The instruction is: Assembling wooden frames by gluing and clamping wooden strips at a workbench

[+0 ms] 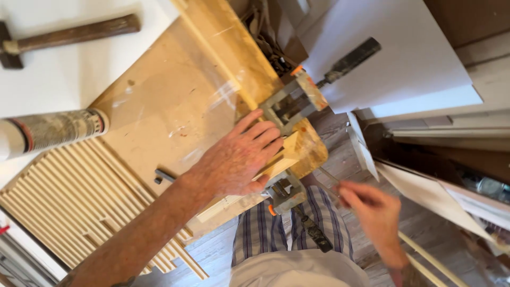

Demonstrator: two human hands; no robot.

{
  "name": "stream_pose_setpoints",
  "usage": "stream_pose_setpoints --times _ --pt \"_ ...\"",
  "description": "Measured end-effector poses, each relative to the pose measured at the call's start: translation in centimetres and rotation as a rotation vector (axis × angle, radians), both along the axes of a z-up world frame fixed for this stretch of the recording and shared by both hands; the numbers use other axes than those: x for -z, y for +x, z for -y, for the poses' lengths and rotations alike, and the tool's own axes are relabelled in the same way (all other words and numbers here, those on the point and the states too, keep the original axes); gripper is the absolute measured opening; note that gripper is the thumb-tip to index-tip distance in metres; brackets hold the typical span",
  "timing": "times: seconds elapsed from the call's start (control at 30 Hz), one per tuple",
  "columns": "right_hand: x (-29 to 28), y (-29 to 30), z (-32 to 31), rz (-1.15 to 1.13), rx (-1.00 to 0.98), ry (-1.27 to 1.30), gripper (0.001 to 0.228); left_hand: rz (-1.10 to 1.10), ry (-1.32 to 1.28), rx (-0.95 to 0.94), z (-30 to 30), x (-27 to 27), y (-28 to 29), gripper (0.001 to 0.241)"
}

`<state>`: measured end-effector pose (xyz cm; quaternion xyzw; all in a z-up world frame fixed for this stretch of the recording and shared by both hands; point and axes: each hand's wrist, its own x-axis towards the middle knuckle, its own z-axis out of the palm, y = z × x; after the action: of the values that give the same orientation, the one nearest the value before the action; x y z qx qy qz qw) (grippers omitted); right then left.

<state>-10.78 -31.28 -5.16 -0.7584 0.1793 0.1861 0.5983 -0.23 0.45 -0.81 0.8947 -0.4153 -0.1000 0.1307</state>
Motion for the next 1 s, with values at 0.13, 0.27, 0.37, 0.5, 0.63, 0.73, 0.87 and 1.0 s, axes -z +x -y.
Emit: stream_pose_setpoints --times 0.13,0.27,0.37,0.5,0.63,0.73,0.87,1.0 --pt "0.7 -6.1 1.8 -0.01 -0.071 -0.321 0.033 -0.023 -0.048 -0.045 -0.6 1.4 -0.4 0.076" --pt "-2.0 -6.4 -2.2 -0.396 -0.358 -0.29 0.043 0.118 0.041 -0.079 -1.4 2.1 -0.7 0.102" --pt "-3.0 -5.4 -5.9 -0.544 -0.59 -0.349 0.06 0.139 0.094 -0.089 -1.4 2.7 -1.0 0.108" --pt "0.3 -6.2 -6.2 -0.695 -0.387 -0.325 0.053 0.197 0.129 -0.145 -0.5 3.1 -1.3 0.107" --pt "2.0 -6.5 -5.2 -0.695 -0.456 -0.328 0.038 0.199 0.184 -0.141 -0.4 3.1 -1.4 0.106" --pt "2.6 -5.9 -4.4 -0.702 -0.564 -0.215 0.034 0.197 0.165 -0.154 -0.4 3.1 -1.3 0.106" --pt "3.0 -5.5 -3.9 -0.818 -0.484 0.054 0.03 0.188 0.173 -0.157 -0.4 3.0 -1.3 0.105" --pt "8.0 -7.5 -0.5 -1.13 -0.373 0.436 0.046 0.174 0.224 -0.152 -0.3 2.7 -1.2 0.103"
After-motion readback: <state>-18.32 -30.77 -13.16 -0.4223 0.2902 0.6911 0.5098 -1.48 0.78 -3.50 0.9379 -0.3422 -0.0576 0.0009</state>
